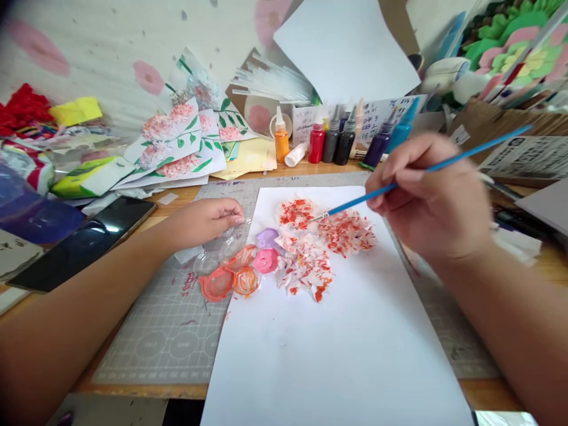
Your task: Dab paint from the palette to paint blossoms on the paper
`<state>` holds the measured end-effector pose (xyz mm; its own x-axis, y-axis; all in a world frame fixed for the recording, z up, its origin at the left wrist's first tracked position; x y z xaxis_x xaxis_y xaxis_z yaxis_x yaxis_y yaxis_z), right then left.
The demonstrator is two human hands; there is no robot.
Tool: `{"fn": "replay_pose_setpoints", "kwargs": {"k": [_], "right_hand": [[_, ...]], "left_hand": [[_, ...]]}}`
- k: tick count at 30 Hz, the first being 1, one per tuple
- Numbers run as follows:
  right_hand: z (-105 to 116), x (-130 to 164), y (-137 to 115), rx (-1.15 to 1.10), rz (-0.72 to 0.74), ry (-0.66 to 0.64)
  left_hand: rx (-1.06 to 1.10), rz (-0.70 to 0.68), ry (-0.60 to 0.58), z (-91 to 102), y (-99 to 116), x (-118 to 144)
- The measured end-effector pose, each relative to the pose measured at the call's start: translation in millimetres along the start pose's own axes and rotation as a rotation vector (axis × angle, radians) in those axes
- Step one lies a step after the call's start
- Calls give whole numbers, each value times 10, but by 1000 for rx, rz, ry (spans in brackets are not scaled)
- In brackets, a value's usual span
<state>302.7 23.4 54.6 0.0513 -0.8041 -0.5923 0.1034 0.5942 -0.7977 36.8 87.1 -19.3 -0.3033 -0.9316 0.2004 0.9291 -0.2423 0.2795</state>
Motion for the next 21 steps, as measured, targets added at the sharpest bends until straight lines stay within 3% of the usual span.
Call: {"fn": "replay_pose_setpoints", "kwargs": {"k": [7,11,15,17,21], "right_hand": [[-204,155,63,-160,-2,-124],[-337,247,178,-121,-42,-282],[-317,271,309,-54,-109,-373],[-218,212,310,-40,-133,-330],[-7,81,233,-36,-126,-110]], "left_hand": [[19,28,-21,23,-30,32],[-52,20,23,75,-35,51],[-63,19,17,80,-58,51],[-60,23,4,69,-74,43],[-71,30,3,62,-85,28]]}}
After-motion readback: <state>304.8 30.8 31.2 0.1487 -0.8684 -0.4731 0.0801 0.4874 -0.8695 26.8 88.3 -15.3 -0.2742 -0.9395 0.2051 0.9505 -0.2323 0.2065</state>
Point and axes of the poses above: each hand's wrist, its own x-axis away from the middle knuckle, its own z-axis out of the back of the hand, y = z × x, the point moved 9 cm from there along -x, towards the middle knuckle, and after that the axes turned 9 degrees about z, right-handed, at the moved point
